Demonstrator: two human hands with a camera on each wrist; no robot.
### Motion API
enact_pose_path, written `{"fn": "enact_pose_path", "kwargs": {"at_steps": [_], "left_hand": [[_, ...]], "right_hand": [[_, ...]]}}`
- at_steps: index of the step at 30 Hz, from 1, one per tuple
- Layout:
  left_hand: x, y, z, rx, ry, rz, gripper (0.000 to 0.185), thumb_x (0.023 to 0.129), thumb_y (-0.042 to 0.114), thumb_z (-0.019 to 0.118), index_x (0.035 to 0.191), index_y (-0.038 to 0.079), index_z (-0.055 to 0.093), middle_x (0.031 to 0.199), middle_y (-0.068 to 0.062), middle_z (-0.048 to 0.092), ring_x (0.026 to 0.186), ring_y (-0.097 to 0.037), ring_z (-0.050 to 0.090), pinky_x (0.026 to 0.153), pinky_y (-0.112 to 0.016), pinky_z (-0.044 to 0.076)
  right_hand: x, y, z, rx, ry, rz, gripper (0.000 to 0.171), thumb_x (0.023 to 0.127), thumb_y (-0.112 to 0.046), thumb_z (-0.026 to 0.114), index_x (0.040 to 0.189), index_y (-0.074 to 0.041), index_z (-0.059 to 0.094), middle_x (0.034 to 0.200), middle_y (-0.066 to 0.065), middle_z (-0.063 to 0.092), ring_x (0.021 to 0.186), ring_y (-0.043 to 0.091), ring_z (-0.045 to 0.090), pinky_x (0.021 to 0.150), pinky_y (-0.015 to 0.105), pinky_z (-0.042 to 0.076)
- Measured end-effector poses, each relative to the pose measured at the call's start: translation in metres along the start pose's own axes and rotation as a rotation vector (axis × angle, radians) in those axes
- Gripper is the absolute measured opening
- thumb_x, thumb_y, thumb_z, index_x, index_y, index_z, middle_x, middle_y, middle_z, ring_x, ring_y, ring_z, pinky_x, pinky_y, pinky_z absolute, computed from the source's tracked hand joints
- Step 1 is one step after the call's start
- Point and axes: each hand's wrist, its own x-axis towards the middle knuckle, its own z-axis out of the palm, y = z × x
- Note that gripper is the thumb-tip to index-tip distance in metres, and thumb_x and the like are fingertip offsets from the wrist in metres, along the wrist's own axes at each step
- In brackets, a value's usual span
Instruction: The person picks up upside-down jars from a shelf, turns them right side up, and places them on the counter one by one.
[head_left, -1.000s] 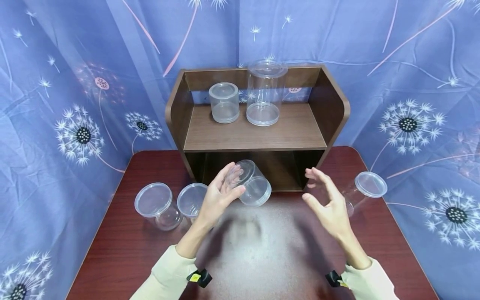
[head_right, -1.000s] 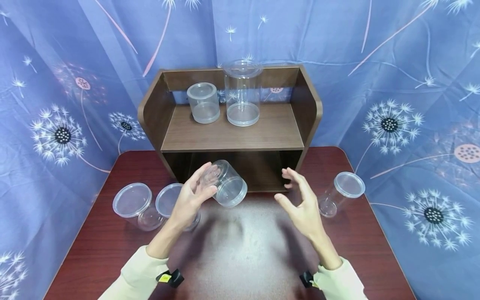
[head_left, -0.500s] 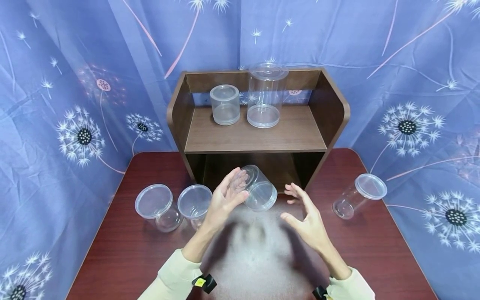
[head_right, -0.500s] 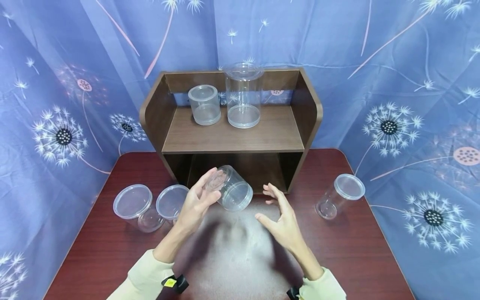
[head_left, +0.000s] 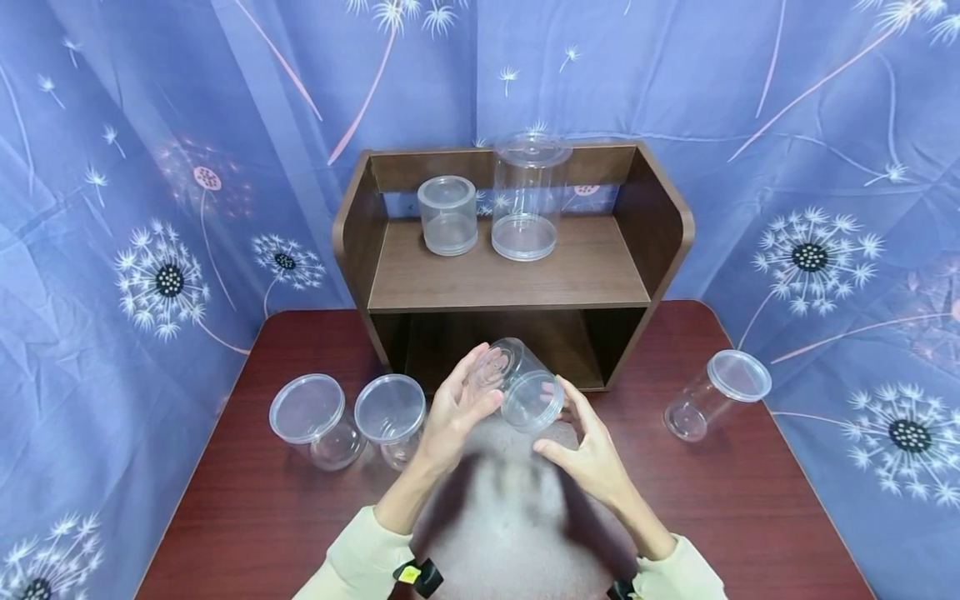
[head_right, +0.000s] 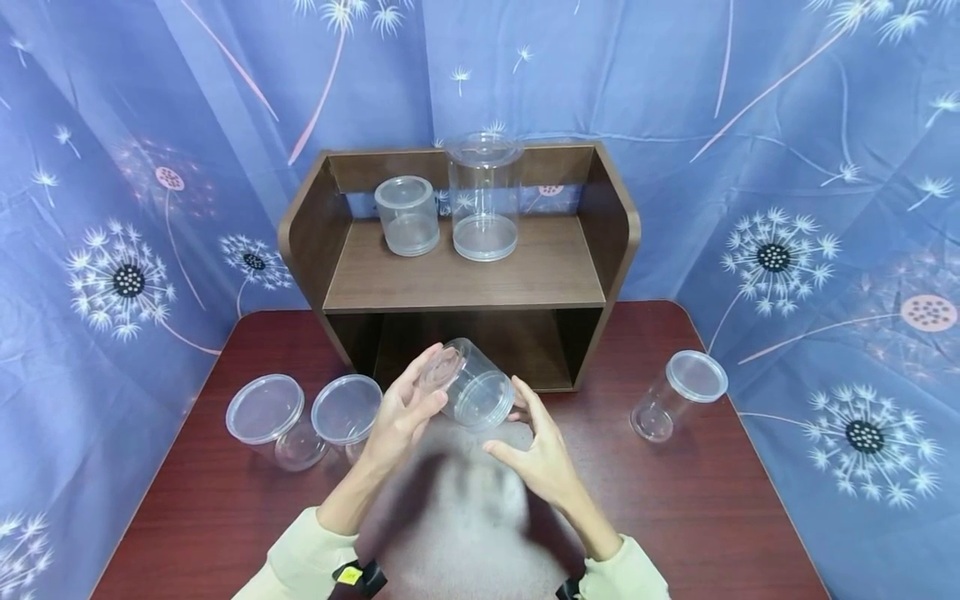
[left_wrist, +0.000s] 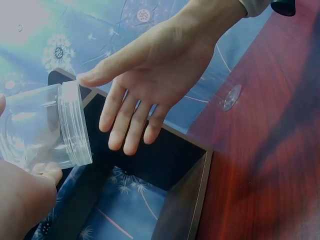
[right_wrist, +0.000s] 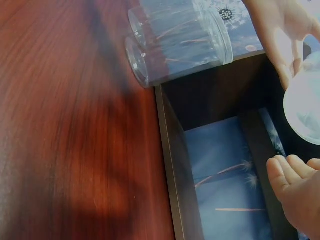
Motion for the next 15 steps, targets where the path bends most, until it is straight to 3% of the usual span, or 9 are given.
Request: {"fn": "enact_pose_path", "kwargs": {"at_steps": [5, 15], "left_hand": [[0.0, -0.003, 0.003, -0.018, -0.013, 0.013, 0.078, 0.092, 0.002, 0.065, 0.156, -0.013, 0.023, 0.156, -0.033, 0.036, 0.145, -0.044, 0.037, 0.117, -0.036, 0.036], [-0.005, -0.017, 0.01, -0.086, -0.041, 0.036, 0.078, 0.093, 0.003, 0.064, 0.155, -0.016, 0.02, 0.156, -0.036, 0.034, 0.141, -0.026, 0.047, 0.117, -0.037, 0.038]], "right_hand": [[0.005, -0.002, 0.003, 0.015, -0.005, 0.018, 0.091, 0.079, 0.006, 0.082, 0.158, -0.011, 0.039, 0.142, 0.019, 0.058, 0.127, 0.015, 0.058, 0.104, 0.02, 0.042], [0.0, -0.001, 0.006, 0.052, 0.006, 0.039, 0.087, 0.078, 0.001, 0.085, 0.155, -0.007, 0.043, 0.142, 0.018, 0.058, 0.128, 0.015, 0.056, 0.108, 0.019, 0.039]]}}
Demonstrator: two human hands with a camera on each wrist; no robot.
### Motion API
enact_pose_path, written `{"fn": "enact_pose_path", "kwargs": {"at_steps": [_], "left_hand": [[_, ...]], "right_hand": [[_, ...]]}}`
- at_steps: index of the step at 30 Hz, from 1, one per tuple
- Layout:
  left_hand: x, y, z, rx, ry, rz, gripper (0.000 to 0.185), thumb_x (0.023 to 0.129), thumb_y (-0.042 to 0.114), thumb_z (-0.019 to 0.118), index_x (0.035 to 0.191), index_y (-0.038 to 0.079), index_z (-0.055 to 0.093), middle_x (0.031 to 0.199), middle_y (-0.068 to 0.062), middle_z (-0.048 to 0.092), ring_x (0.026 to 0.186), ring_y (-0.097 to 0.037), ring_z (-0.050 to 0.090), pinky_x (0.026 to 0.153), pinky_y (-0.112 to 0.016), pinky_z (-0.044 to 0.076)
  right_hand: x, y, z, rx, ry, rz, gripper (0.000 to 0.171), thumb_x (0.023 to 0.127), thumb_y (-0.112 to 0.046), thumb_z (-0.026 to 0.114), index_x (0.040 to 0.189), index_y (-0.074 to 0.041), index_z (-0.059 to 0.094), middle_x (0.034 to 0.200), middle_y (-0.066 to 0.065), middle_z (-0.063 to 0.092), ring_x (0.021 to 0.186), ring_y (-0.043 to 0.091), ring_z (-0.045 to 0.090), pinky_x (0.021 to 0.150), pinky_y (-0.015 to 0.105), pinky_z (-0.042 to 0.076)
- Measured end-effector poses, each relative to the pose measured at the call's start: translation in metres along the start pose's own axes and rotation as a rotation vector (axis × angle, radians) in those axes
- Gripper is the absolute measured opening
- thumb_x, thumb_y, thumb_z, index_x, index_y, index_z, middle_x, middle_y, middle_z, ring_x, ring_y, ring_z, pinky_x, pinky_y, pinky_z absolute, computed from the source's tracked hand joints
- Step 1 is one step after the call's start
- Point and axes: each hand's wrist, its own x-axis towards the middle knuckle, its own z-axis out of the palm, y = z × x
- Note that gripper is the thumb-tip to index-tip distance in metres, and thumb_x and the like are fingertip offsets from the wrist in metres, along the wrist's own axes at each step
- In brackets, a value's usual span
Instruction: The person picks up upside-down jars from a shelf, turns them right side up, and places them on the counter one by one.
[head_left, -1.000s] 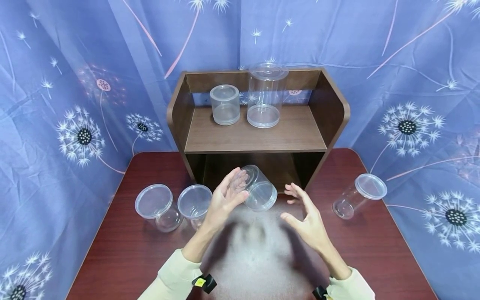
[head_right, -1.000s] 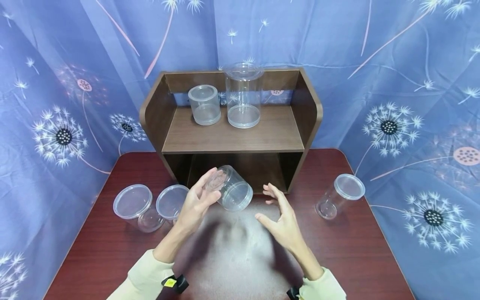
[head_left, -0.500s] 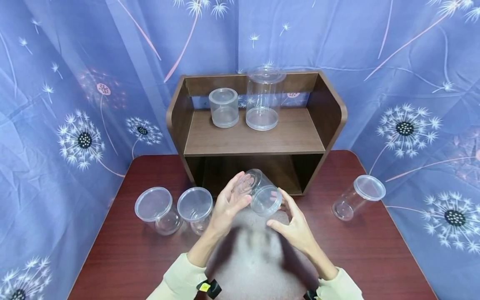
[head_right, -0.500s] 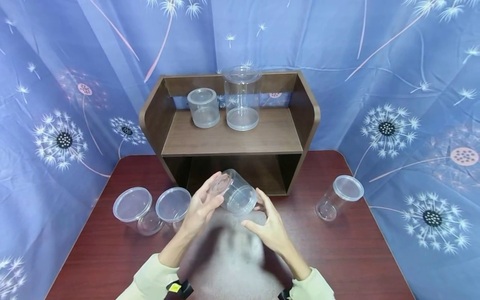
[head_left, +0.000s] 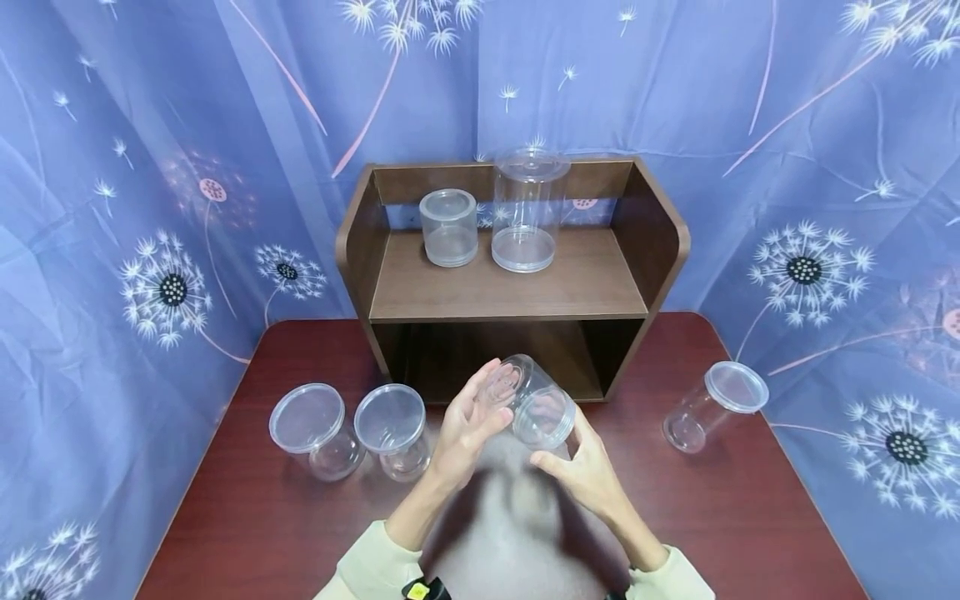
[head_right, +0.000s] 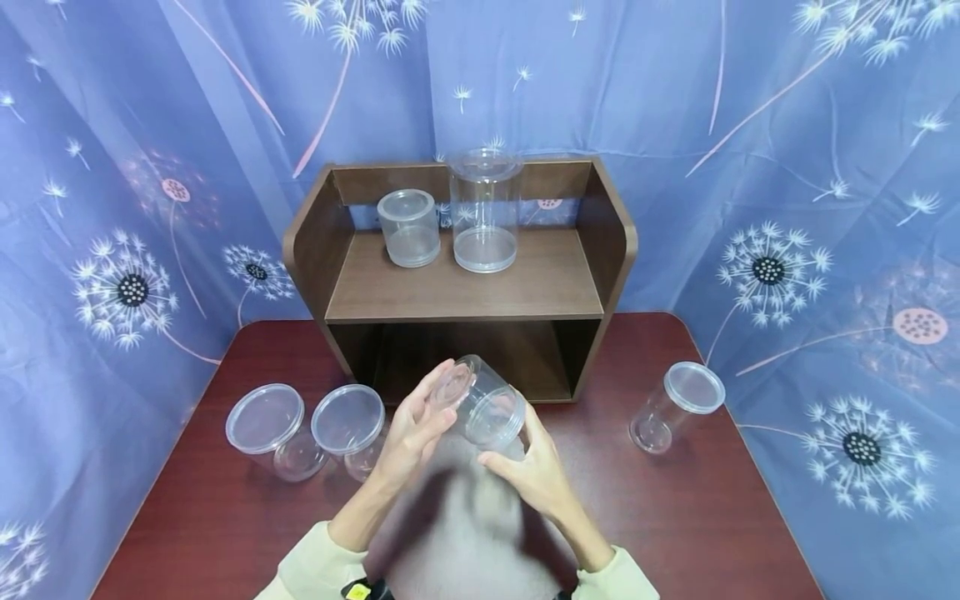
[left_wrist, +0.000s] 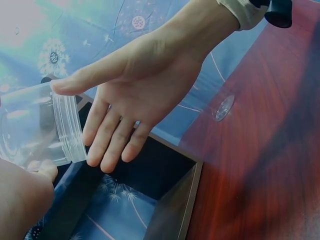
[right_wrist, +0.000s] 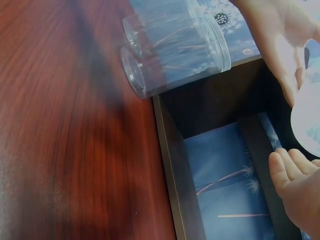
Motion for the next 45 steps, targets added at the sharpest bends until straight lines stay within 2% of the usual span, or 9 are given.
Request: {"fn": "enact_pose_path", "kwargs": {"at_steps": [8, 20, 24, 28, 33, 37, 40, 43, 45], "left_hand": [[-0.006, -0.007, 0.002, -0.033, -0.003, 0.006, 0.074, 0.094, 0.0, 0.057, 0.155, -0.017, 0.018, 0.157, -0.037, 0.031, 0.141, -0.019, 0.048, 0.118, -0.036, 0.035], [-0.015, -0.019, 0.002, -0.041, 0.021, -0.048, 0.071, 0.099, 0.001, 0.051, 0.156, -0.017, 0.012, 0.161, -0.036, 0.025, 0.145, -0.016, 0.042, 0.12, -0.034, 0.03], [-0.017, -0.023, -0.001, -0.007, 0.018, -0.093, 0.07, 0.103, 0.006, 0.049, 0.157, -0.016, 0.01, 0.162, -0.034, 0.024, 0.149, -0.024, 0.034, 0.12, -0.03, 0.029], [-0.021, -0.027, -0.005, 0.047, -0.027, -0.137, 0.068, 0.107, 0.011, 0.045, 0.158, -0.014, 0.009, 0.163, -0.032, 0.023, 0.152, -0.035, 0.025, 0.12, -0.029, 0.028], [-0.027, -0.032, -0.01, 0.096, -0.079, -0.182, 0.062, 0.11, 0.016, 0.039, 0.16, -0.01, 0.013, 0.16, -0.032, 0.029, 0.149, -0.043, 0.031, 0.121, -0.037, 0.029], [-0.029, -0.032, -0.012, 0.101, -0.087, -0.206, 0.062, 0.111, 0.018, 0.039, 0.16, -0.01, 0.014, 0.158, -0.034, 0.032, 0.146, -0.046, 0.034, 0.122, -0.045, 0.027], [-0.029, -0.032, -0.014, 0.107, -0.089, -0.211, 0.062, 0.11, 0.018, 0.039, 0.16, -0.01, 0.015, 0.157, -0.035, 0.031, 0.145, -0.047, 0.035, 0.122, -0.049, 0.025], [-0.027, -0.032, -0.016, 0.127, -0.09, -0.213, 0.062, 0.109, 0.018, 0.041, 0.161, -0.008, 0.018, 0.158, -0.032, 0.032, 0.146, -0.043, 0.035, 0.121, -0.046, 0.028], [-0.027, -0.032, -0.019, 0.168, -0.079, -0.212, 0.063, 0.108, 0.019, 0.043, 0.16, -0.008, 0.02, 0.159, -0.031, 0.032, 0.146, -0.04, 0.036, 0.12, -0.038, 0.031]], "right_hand": [[-0.005, -0.003, 0.002, 0.078, 0.01, -0.02, 0.085, 0.079, 0.01, 0.079, 0.155, -0.002, 0.042, 0.139, 0.024, 0.057, 0.125, 0.016, 0.059, 0.105, 0.021, 0.045], [-0.01, 0.001, 0.006, 0.217, 0.034, -0.002, 0.075, 0.085, 0.016, 0.07, 0.153, 0.007, 0.038, 0.141, 0.033, 0.052, 0.129, 0.013, 0.058, 0.106, 0.023, 0.045], [-0.01, 0.0, 0.008, 0.277, 0.062, -0.026, 0.075, 0.084, 0.02, 0.066, 0.152, 0.011, 0.035, 0.14, 0.029, 0.054, 0.127, 0.016, 0.06, 0.104, 0.025, 0.048], [-0.011, 0.0, 0.01, 0.316, 0.084, -0.061, 0.073, 0.084, 0.022, 0.062, 0.151, 0.013, 0.033, 0.139, 0.024, 0.056, 0.126, 0.018, 0.061, 0.101, 0.026, 0.051], [-0.012, 0.002, 0.01, 0.351, 0.084, -0.106, 0.07, 0.087, 0.023, 0.058, 0.151, 0.013, 0.032, 0.137, 0.027, 0.057, 0.12, 0.022, 0.065, 0.097, 0.029, 0.054], [-0.011, 0.003, 0.009, 0.358, 0.065, -0.132, 0.068, 0.088, 0.022, 0.056, 0.151, 0.014, 0.031, 0.132, 0.03, 0.058, 0.113, 0.026, 0.067, 0.094, 0.03, 0.056], [-0.011, 0.004, 0.009, 0.357, 0.068, -0.112, 0.069, 0.088, 0.021, 0.058, 0.152, 0.013, 0.031, 0.13, 0.034, 0.057, 0.112, 0.026, 0.067, 0.094, 0.032, 0.056], [-0.01, 0.005, 0.008, 0.367, 0.065, -0.1, 0.071, 0.089, 0.02, 0.058, 0.153, 0.013, 0.029, 0.13, 0.028, 0.058, 0.112, 0.023, 0.067, 0.094, 0.032, 0.056], [-0.01, 0.005, 0.007, 0.378, 0.059, -0.099, 0.071, 0.089, 0.02, 0.058, 0.153, 0.012, 0.029, 0.132, 0.021, 0.06, 0.112, 0.02, 0.066, 0.094, 0.031, 0.056]]}}
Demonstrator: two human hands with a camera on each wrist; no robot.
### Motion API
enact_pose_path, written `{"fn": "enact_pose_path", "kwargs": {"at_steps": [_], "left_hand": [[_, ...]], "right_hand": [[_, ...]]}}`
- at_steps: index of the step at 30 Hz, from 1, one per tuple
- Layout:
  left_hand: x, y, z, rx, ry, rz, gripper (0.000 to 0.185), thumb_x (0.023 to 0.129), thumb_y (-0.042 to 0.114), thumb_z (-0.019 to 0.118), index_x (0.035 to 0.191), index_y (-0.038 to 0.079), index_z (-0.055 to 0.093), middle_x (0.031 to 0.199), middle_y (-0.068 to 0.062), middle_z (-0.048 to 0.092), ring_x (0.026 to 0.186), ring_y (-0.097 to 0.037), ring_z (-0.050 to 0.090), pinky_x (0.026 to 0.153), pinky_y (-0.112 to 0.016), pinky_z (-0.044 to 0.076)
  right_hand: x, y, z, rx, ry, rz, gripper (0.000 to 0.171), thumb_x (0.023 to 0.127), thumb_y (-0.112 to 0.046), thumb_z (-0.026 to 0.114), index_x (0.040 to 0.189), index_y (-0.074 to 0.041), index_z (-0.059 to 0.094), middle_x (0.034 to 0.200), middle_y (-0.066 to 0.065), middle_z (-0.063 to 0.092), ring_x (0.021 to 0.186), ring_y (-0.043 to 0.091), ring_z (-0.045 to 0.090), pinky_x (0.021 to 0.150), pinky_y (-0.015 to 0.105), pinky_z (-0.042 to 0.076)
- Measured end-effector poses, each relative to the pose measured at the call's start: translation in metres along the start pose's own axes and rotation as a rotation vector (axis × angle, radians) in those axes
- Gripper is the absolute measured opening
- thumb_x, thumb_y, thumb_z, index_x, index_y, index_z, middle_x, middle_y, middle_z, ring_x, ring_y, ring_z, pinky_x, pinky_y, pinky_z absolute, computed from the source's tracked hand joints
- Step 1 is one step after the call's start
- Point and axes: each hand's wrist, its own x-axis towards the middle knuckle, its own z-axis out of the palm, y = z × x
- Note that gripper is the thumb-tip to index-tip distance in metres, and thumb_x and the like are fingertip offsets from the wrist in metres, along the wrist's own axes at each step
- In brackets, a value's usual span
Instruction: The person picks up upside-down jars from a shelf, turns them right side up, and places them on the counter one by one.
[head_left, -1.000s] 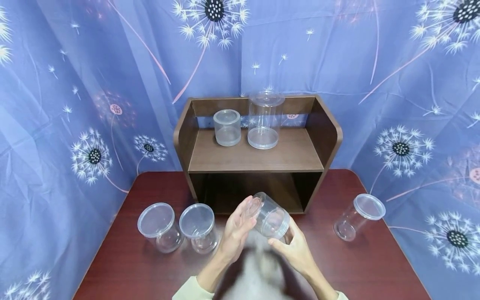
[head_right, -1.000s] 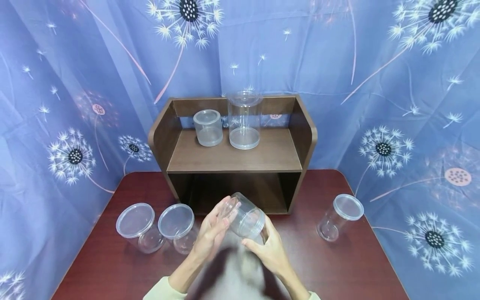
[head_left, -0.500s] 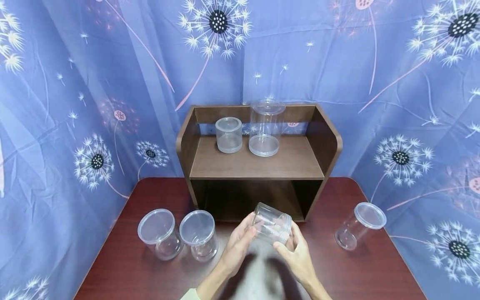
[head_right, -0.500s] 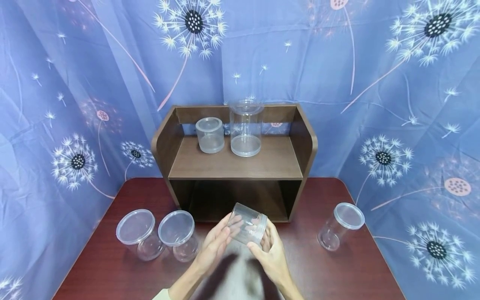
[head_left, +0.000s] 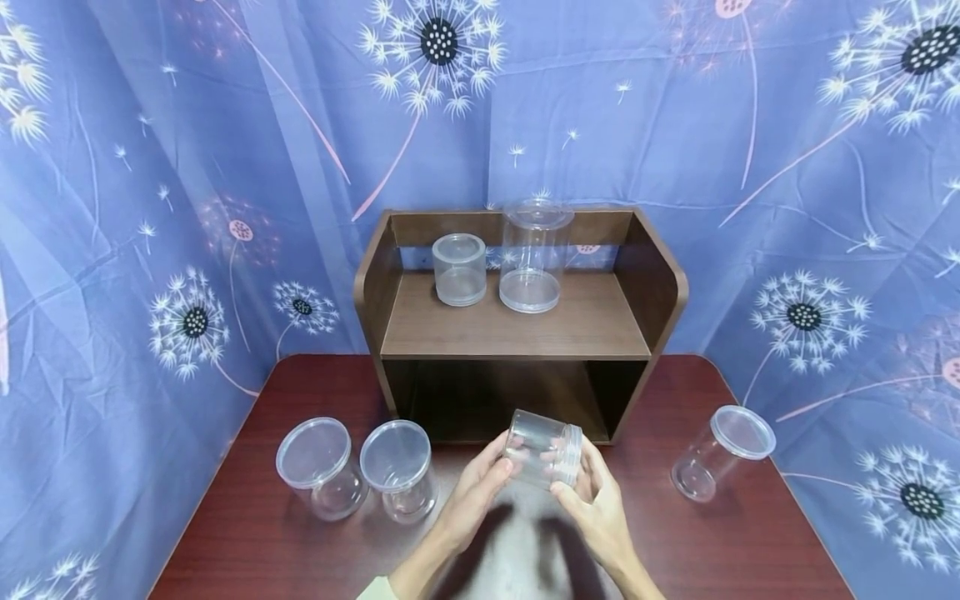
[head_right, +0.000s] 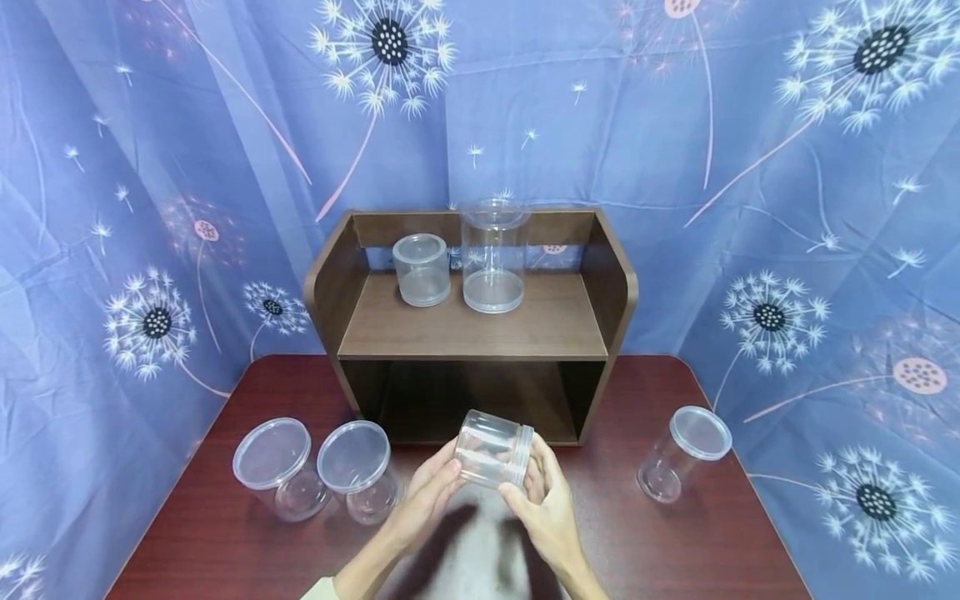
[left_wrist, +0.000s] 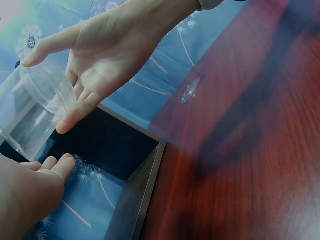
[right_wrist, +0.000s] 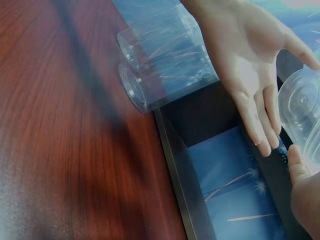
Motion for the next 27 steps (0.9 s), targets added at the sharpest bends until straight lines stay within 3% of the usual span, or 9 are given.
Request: {"fn": "enact_pose_path", "kwargs": {"at_steps": [3, 7, 13, 17, 22, 27], "left_hand": [[-0.001, 0.006, -0.004, 0.065, 0.036, 0.003, 0.064, 0.107, 0.019, 0.046, 0.159, -0.01, 0.021, 0.16, -0.03, 0.032, 0.146, -0.039, 0.037, 0.115, -0.027, 0.034], [0.0, 0.022, -0.009, 0.116, 0.094, 0.024, 0.064, 0.106, 0.013, 0.05, 0.158, -0.012, 0.022, 0.158, -0.03, 0.036, 0.145, -0.043, 0.038, 0.113, -0.023, 0.037], [0.005, 0.05, -0.02, 0.184, 0.174, 0.077, 0.063, 0.102, 0.006, 0.057, 0.158, -0.006, 0.03, 0.156, -0.023, 0.044, 0.143, -0.041, 0.043, 0.109, -0.026, 0.043], [0.006, 0.067, -0.028, 0.253, 0.182, 0.112, 0.064, 0.101, 0.005, 0.06, 0.158, -0.004, 0.032, 0.156, -0.021, 0.045, 0.143, -0.039, 0.044, 0.11, -0.03, 0.044], [0.009, 0.088, -0.037, 0.329, 0.164, 0.179, 0.067, 0.099, 0.0, 0.063, 0.157, -0.007, 0.031, 0.155, -0.025, 0.042, 0.142, -0.041, 0.044, 0.114, -0.04, 0.041], [0.013, 0.112, -0.049, 0.401, 0.209, 0.252, 0.065, 0.098, -0.004, 0.062, 0.155, -0.011, 0.032, 0.152, -0.031, 0.042, 0.139, -0.043, 0.047, 0.111, -0.041, 0.044]], "right_hand": [[0.001, -0.002, 0.0, 0.004, -0.004, -0.007, 0.071, 0.089, 0.02, 0.058, 0.153, 0.012, 0.029, 0.133, 0.012, 0.06, 0.113, 0.018, 0.066, 0.094, 0.029, 0.056], [0.003, -0.006, -0.003, -0.009, 0.007, -0.012, 0.07, 0.089, 0.02, 0.059, 0.152, 0.012, 0.03, 0.131, 0.011, 0.061, 0.112, 0.018, 0.066, 0.094, 0.028, 0.055], [0.004, -0.012, -0.01, -0.015, 0.024, -0.019, 0.07, 0.088, 0.022, 0.058, 0.152, 0.013, 0.031, 0.132, 0.012, 0.061, 0.115, 0.018, 0.065, 0.095, 0.028, 0.054], [0.005, -0.016, -0.015, -0.021, 0.012, -0.029, 0.07, 0.09, 0.021, 0.058, 0.153, 0.012, 0.03, 0.131, 0.014, 0.061, 0.116, 0.02, 0.065, 0.096, 0.028, 0.054], [0.005, -0.022, -0.023, -0.025, 0.019, -0.034, 0.073, 0.088, 0.024, 0.055, 0.155, 0.01, 0.029, 0.128, 0.015, 0.063, 0.12, 0.02, 0.064, 0.1, 0.029, 0.052], [0.004, -0.028, -0.032, -0.076, 0.047, -0.029, 0.076, 0.087, 0.027, 0.053, 0.156, 0.009, 0.028, 0.13, 0.012, 0.063, 0.124, 0.017, 0.062, 0.102, 0.026, 0.05]]}}
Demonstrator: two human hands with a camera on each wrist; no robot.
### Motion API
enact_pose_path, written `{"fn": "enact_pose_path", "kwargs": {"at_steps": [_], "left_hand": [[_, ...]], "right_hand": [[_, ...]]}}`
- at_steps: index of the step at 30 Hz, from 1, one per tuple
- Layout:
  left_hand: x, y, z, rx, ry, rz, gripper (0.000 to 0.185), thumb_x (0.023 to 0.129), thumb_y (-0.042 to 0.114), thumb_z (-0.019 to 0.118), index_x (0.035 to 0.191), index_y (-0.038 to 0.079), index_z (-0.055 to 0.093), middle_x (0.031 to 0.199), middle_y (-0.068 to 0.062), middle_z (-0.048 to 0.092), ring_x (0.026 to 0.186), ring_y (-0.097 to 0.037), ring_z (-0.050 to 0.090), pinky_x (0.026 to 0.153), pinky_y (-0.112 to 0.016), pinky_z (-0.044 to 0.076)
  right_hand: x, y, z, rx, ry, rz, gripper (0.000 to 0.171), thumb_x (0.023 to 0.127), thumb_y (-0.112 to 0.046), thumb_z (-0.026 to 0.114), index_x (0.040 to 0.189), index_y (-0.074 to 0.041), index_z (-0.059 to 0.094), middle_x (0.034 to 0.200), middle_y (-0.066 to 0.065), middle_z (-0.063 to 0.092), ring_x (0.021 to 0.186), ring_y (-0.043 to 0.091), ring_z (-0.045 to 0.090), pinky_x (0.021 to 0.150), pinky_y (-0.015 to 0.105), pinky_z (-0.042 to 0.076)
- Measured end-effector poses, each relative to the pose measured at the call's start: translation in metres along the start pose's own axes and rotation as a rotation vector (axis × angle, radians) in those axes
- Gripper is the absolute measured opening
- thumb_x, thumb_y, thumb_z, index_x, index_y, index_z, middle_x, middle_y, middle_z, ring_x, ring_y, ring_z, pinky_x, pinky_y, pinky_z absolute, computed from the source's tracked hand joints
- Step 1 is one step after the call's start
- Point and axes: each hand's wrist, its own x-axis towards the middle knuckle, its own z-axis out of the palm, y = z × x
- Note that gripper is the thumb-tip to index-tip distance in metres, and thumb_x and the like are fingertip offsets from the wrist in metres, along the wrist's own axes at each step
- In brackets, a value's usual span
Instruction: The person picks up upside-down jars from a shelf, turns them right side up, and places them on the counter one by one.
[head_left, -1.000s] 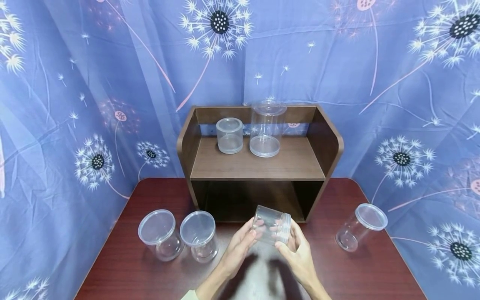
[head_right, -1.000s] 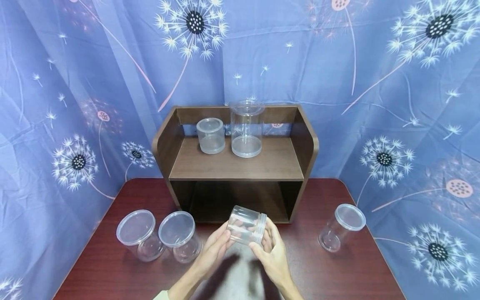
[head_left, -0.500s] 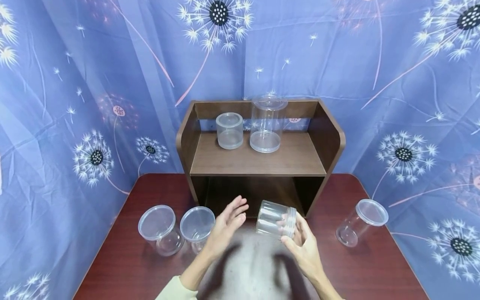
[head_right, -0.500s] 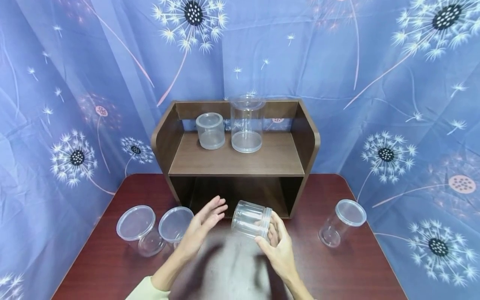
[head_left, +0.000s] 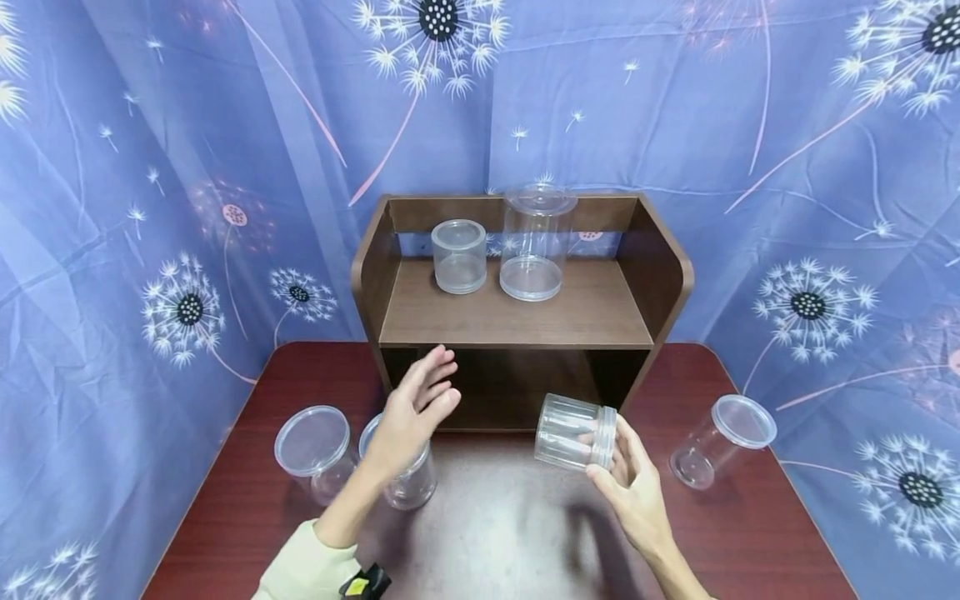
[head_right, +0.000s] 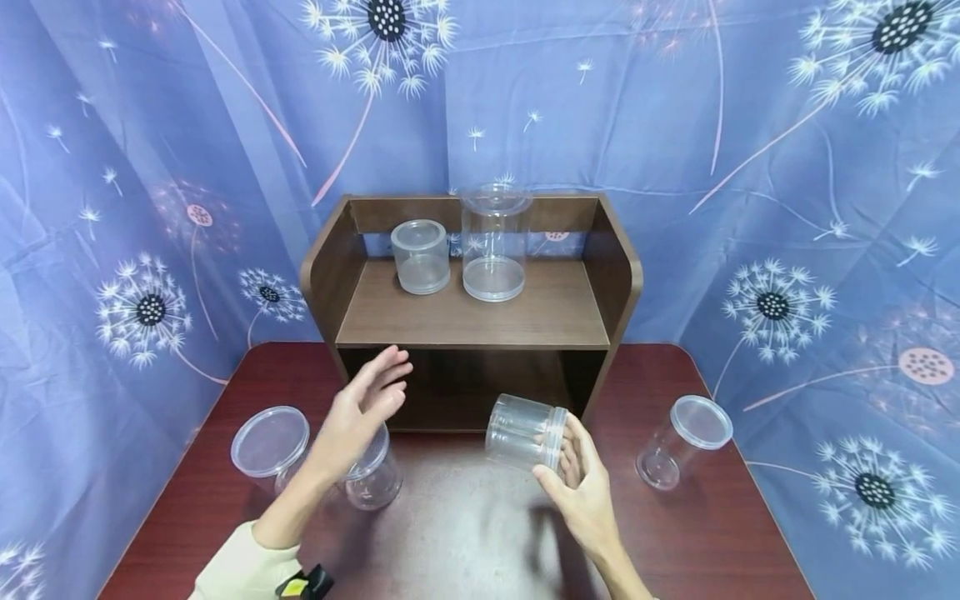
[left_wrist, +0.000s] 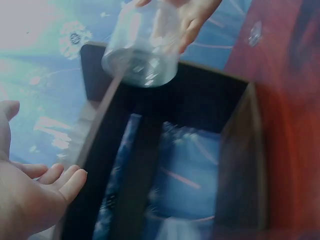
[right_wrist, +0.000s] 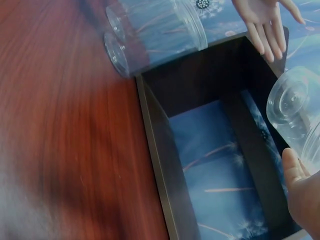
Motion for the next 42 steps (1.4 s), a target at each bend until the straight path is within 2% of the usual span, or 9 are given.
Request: {"fn": "enact_pose_path", "kwargs": {"at_steps": [5, 9, 13, 18, 24, 27, 33, 37, 42], "left_hand": [[0.01, 0.014, -0.02, 0.032, 0.085, 0.028, 0.062, 0.098, -0.006, 0.062, 0.154, -0.011, 0.035, 0.151, -0.029, 0.045, 0.138, -0.041, 0.048, 0.108, -0.03, 0.046], [0.014, 0.025, -0.034, 0.059, 0.157, 0.032, 0.059, 0.099, -0.004, 0.061, 0.154, -0.007, 0.039, 0.15, -0.028, 0.048, 0.136, -0.038, 0.05, 0.105, -0.023, 0.047], [0.018, 0.036, -0.046, 0.094, 0.238, 0.053, 0.057, 0.1, -0.003, 0.061, 0.153, -0.006, 0.042, 0.147, -0.028, 0.051, 0.134, -0.03, 0.054, 0.105, -0.021, 0.046], [0.023, 0.047, -0.058, 0.098, 0.334, 0.087, 0.053, 0.099, -0.002, 0.061, 0.15, -0.006, 0.047, 0.144, -0.028, 0.054, 0.128, -0.021, 0.058, 0.105, -0.021, 0.045], [0.03, 0.059, -0.071, 0.164, 0.414, 0.14, 0.05, 0.1, 0.001, 0.061, 0.149, -0.002, 0.051, 0.141, -0.018, 0.059, 0.125, -0.019, 0.059, 0.104, -0.021, 0.046], [0.038, 0.061, -0.077, 0.23, 0.429, 0.142, 0.049, 0.101, 0.004, 0.062, 0.149, 0.0, 0.052, 0.141, -0.012, 0.059, 0.127, -0.02, 0.058, 0.107, -0.027, 0.045], [0.057, 0.061, -0.084, 0.308, 0.379, 0.082, 0.055, 0.102, 0.012, 0.065, 0.152, -0.001, 0.047, 0.149, -0.011, 0.052, 0.138, -0.021, 0.051, 0.114, -0.039, 0.041], [0.069, 0.059, -0.085, 0.344, 0.362, 0.051, 0.057, 0.102, 0.014, 0.065, 0.153, 0.0, 0.046, 0.153, -0.015, 0.048, 0.141, -0.022, 0.048, 0.115, -0.037, 0.039], [0.082, 0.059, -0.087, 0.451, 0.362, 0.014, 0.056, 0.103, 0.018, 0.063, 0.155, 0.004, 0.046, 0.153, -0.013, 0.048, 0.139, -0.024, 0.05, 0.114, -0.038, 0.041]], "right_hand": [[-0.001, -0.007, -0.011, -0.082, 0.049, 0.01, 0.078, 0.086, 0.028, 0.055, 0.157, 0.008, 0.03, 0.132, 0.007, 0.061, 0.124, 0.012, 0.061, 0.102, 0.021, 0.048], [-0.002, -0.013, -0.021, -0.109, 0.068, 0.01, 0.078, 0.085, 0.029, 0.055, 0.156, 0.009, 0.031, 0.13, 0.009, 0.059, 0.122, 0.012, 0.061, 0.1, 0.02, 0.049], [-0.004, -0.019, -0.032, -0.11, 0.062, 0.003, 0.078, 0.085, 0.029, 0.054, 0.156, 0.009, 0.031, 0.13, 0.012, 0.056, 0.122, 0.013, 0.061, 0.097, 0.02, 0.051], [-0.007, -0.026, -0.045, -0.144, 0.071, 0.013, 0.078, 0.085, 0.029, 0.055, 0.156, 0.007, 0.032, 0.13, 0.009, 0.058, 0.122, 0.012, 0.062, 0.097, 0.018, 0.05], [-0.012, -0.033, -0.055, -0.202, 0.12, 0.059, 0.078, 0.085, 0.028, 0.058, 0.156, 0.005, 0.034, 0.133, 0.005, 0.059, 0.124, 0.008, 0.06, 0.1, 0.016, 0.047], [-0.015, -0.035, -0.06, -0.218, 0.141, 0.079, 0.078, 0.085, 0.028, 0.059, 0.156, 0.006, 0.035, 0.134, 0.005, 0.059, 0.124, 0.008, 0.06, 0.1, 0.016, 0.047], [-0.022, -0.044, -0.07, -0.258, 0.14, 0.106, 0.079, 0.086, 0.027, 0.059, 0.157, 0.003, 0.033, 0.138, 0.004, 0.057, 0.125, 0.007, 0.058, 0.1, 0.014, 0.046], [-0.026, -0.048, -0.073, -0.257, 0.129, 0.112, 0.08, 0.086, 0.027, 0.059, 0.158, 0.003, 0.032, 0.141, 0.003, 0.055, 0.127, 0.007, 0.056, 0.099, 0.014, 0.046], [-0.033, -0.051, -0.078, -0.266, 0.118, 0.123, 0.081, 0.086, 0.028, 0.058, 0.158, 0.002, 0.033, 0.143, -0.001, 0.056, 0.127, 0.005, 0.056, 0.097, 0.014, 0.047]]}}
